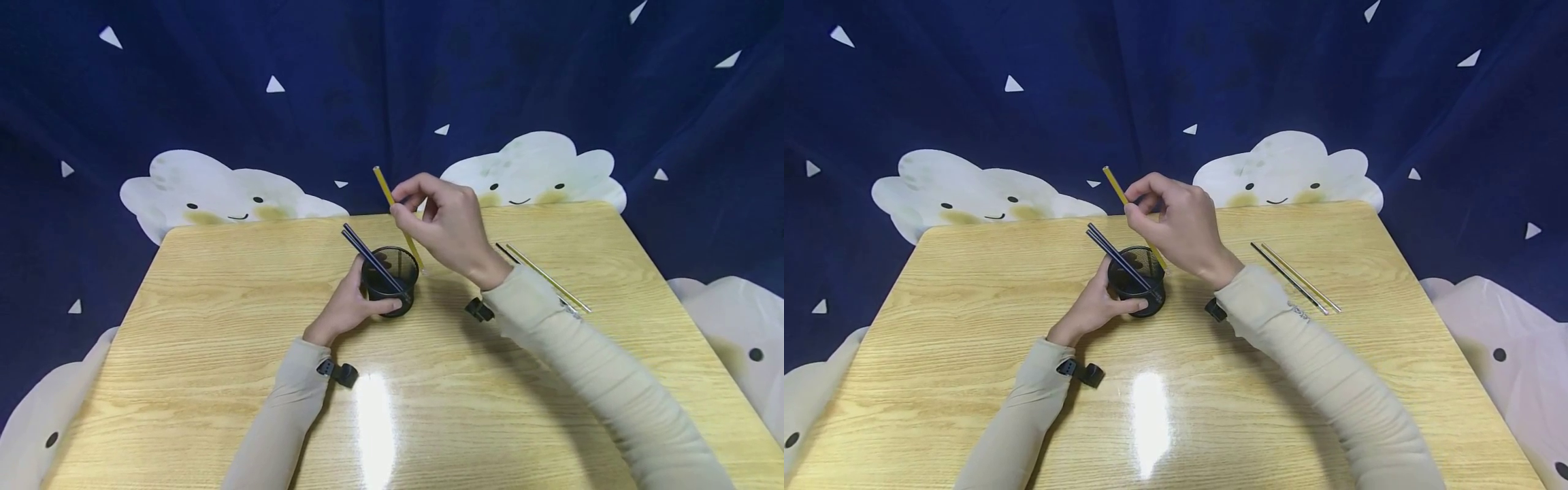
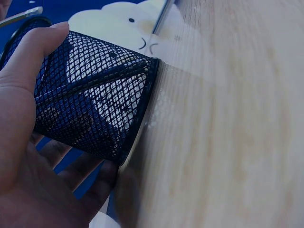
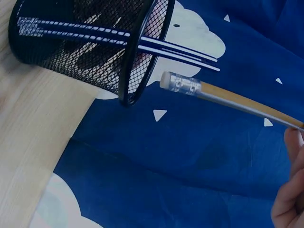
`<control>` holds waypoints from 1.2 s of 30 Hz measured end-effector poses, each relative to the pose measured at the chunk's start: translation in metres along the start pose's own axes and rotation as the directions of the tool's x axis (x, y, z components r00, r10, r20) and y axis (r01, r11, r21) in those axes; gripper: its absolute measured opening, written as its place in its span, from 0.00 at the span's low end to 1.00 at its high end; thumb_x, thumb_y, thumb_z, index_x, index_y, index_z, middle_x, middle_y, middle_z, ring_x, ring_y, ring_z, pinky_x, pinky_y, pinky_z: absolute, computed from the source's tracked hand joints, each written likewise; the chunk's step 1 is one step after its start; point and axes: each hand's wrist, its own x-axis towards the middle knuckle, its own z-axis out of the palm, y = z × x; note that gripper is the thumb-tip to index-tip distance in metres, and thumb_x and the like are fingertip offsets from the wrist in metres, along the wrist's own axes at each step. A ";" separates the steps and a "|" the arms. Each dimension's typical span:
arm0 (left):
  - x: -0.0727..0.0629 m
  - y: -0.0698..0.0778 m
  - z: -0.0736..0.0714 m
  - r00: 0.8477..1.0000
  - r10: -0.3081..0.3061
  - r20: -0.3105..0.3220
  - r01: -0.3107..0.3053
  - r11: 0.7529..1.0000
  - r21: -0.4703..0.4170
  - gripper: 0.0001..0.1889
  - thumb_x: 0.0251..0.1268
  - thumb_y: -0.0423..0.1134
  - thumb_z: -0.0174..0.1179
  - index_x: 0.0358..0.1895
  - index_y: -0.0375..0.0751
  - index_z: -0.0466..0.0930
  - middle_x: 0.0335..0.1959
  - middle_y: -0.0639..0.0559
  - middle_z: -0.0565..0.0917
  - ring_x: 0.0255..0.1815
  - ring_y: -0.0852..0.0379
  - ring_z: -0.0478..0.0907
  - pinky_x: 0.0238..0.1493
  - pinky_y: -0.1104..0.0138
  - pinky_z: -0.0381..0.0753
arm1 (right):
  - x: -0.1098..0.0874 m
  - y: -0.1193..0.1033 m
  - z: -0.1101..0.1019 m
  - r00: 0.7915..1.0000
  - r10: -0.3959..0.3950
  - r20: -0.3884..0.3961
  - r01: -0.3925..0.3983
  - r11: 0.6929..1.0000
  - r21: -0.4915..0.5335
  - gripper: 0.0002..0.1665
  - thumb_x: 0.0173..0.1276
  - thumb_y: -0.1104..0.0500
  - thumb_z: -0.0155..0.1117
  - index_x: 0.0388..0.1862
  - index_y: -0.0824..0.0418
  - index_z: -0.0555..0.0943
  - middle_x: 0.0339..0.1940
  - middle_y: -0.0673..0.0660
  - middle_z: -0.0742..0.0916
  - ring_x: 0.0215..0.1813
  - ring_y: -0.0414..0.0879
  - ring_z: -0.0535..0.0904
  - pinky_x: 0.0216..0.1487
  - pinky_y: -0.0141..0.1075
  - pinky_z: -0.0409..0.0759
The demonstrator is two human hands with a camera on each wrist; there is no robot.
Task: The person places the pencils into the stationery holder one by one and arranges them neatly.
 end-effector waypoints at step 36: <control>0.000 -0.001 -0.001 1.000 0.008 0.029 -0.008 1.000 0.003 0.52 0.59 0.32 0.82 0.83 0.46 0.58 0.66 0.43 0.80 0.66 0.45 0.77 0.73 0.49 0.69 | -0.017 0.003 0.034 0.995 0.029 0.098 -0.029 1.000 -0.009 0.05 0.72 0.63 0.72 0.43 0.63 0.88 0.31 0.51 0.91 0.20 0.38 0.74 0.23 0.33 0.71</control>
